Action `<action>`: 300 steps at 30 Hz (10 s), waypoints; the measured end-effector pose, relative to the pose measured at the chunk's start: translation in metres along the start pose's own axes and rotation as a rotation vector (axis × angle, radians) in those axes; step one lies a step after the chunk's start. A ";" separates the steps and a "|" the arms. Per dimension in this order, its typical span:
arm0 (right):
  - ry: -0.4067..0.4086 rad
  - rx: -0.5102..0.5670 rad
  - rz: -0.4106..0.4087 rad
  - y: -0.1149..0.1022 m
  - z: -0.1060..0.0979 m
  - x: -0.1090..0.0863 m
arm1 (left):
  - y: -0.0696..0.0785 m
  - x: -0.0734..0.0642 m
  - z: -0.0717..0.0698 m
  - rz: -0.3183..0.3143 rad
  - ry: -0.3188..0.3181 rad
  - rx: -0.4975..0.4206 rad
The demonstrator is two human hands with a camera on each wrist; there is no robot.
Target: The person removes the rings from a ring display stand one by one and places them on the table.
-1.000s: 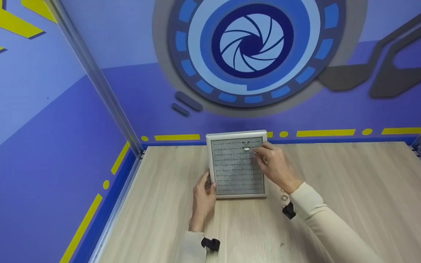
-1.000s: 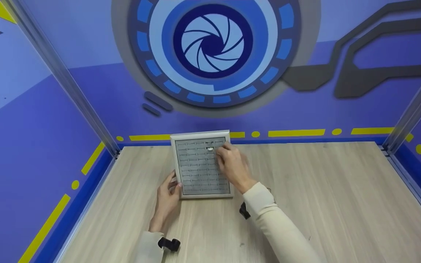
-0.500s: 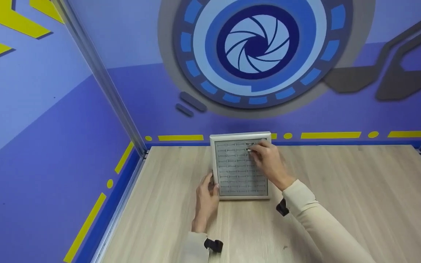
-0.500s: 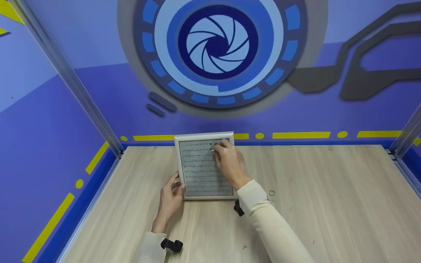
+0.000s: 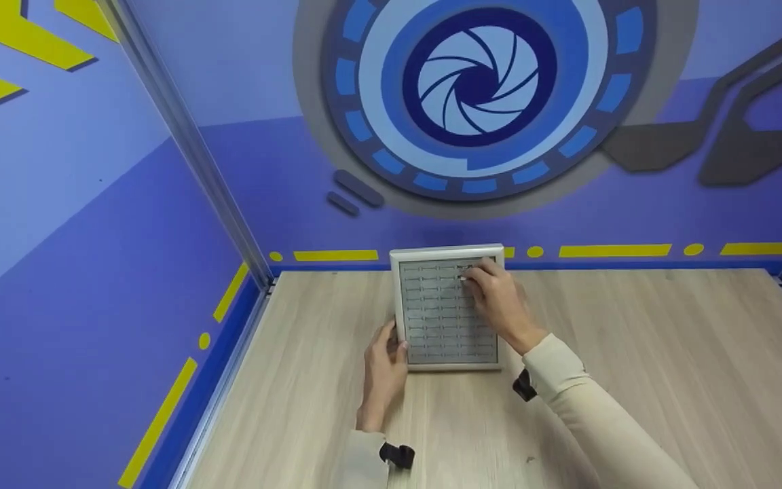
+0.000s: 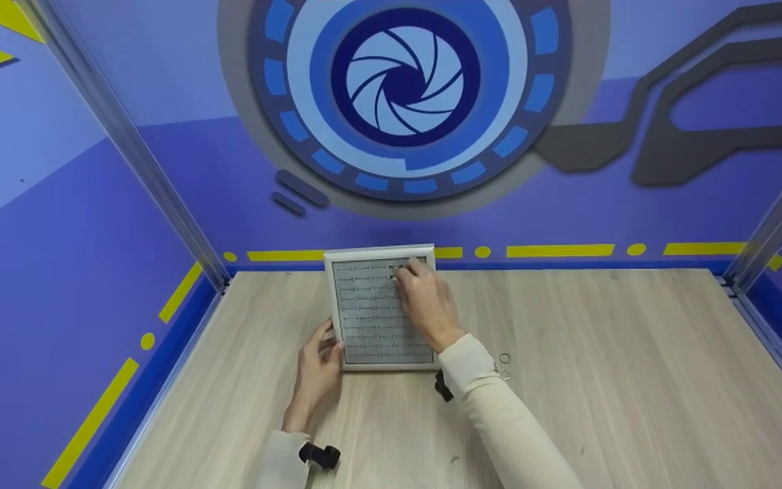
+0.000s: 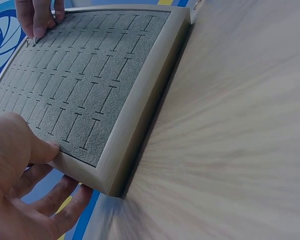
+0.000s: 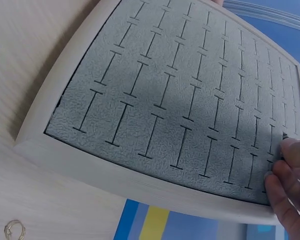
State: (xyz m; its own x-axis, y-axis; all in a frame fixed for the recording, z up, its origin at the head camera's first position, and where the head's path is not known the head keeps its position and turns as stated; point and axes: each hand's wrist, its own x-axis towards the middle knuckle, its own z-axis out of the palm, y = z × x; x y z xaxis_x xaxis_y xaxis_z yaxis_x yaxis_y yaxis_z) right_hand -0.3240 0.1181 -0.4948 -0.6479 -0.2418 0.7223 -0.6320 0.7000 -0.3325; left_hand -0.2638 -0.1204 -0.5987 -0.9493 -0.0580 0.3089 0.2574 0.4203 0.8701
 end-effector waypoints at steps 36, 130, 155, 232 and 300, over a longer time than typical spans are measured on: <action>0.058 0.078 -0.142 0.012 0.001 -0.009 | -0.001 -0.001 0.000 0.002 0.009 0.016; -0.328 -0.064 0.158 0.040 -0.081 -0.169 | -0.001 -0.002 0.001 0.002 0.009 -0.002; -0.421 -0.180 0.232 0.048 -0.081 -0.187 | 0.003 -0.002 0.001 -0.026 0.010 0.035; 0.072 0.063 -0.038 0.002 -0.045 -0.016 | 0.000 -0.002 0.002 0.030 0.011 0.069; 0.007 -0.039 -0.057 -0.002 -0.009 0.015 | -0.003 -0.001 0.000 0.023 0.020 0.060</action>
State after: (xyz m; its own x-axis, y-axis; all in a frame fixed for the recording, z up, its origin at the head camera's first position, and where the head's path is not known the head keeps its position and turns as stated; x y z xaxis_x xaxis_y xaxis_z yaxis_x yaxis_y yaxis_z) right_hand -0.3285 0.1192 -0.4784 -0.6081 -0.2780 0.7436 -0.6510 0.7106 -0.2667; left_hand -0.2634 -0.1213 -0.6021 -0.9393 -0.0657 0.3366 0.2671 0.4755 0.8382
